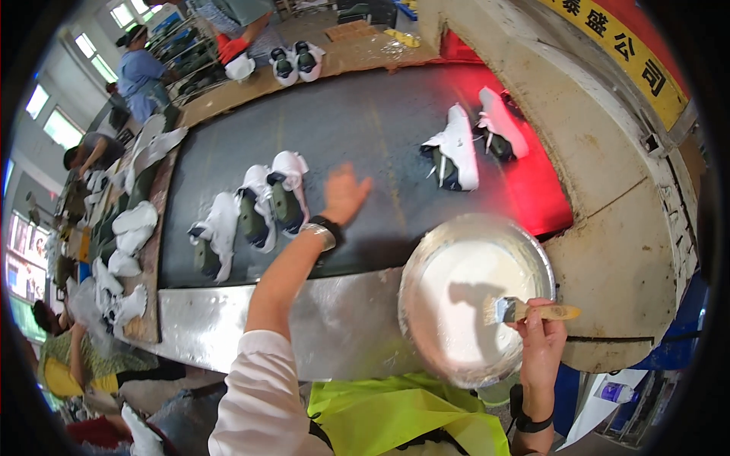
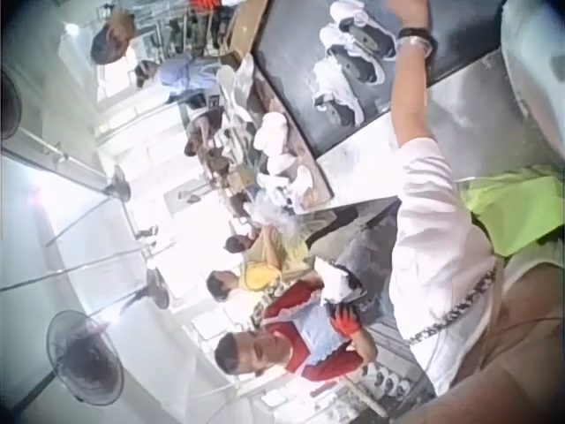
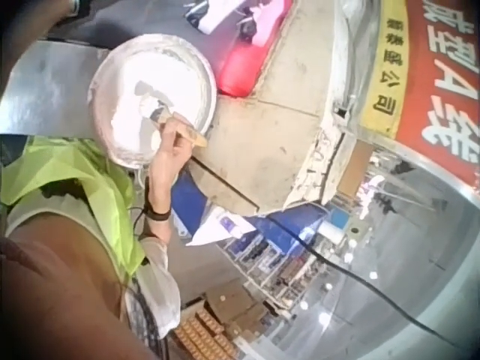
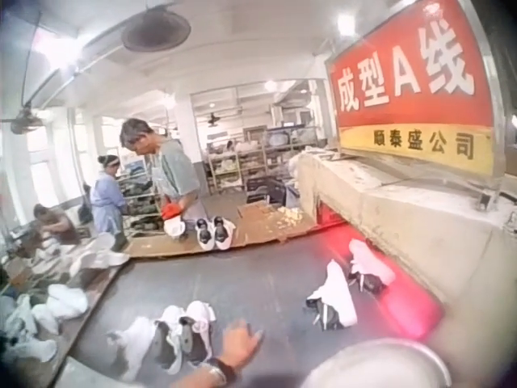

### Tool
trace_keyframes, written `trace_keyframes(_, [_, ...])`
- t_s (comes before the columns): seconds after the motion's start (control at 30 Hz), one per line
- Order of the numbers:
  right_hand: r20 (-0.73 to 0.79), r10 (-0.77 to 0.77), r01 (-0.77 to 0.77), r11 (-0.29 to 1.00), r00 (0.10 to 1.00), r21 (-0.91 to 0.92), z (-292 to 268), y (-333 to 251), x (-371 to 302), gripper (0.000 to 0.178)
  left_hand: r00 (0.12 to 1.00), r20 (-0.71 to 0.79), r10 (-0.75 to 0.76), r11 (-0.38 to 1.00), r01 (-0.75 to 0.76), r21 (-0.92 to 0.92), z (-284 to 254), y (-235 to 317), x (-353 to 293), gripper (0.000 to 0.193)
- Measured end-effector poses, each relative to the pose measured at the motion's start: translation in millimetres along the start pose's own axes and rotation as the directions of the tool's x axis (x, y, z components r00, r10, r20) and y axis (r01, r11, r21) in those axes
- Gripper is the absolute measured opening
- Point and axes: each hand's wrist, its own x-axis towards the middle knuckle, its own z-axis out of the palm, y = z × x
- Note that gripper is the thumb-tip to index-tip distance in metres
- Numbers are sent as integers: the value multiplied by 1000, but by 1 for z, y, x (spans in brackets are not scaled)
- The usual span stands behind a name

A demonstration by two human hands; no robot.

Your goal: Applying white adhesive to the bottom of shoe soles using a brush on a factory assembly line.

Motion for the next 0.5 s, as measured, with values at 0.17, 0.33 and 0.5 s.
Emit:
trace_keyframes(0.17, [21,-42,41,999,999,36,6,-2,-17,15,909,-189,-372,926,377,-14,-58,-116,-40,76])
trace_keyframes(0.33, [175,20,-34,997,984,76,17,-3,-16,15,820,-235,-521,817,559,139,-10,-250,-37,96])
trace_keyframes(0.5, [-41,58,-62,993,997,-98,19,9,-5,18,858,-21,-513,856,514,62,-33,-95,39,109])
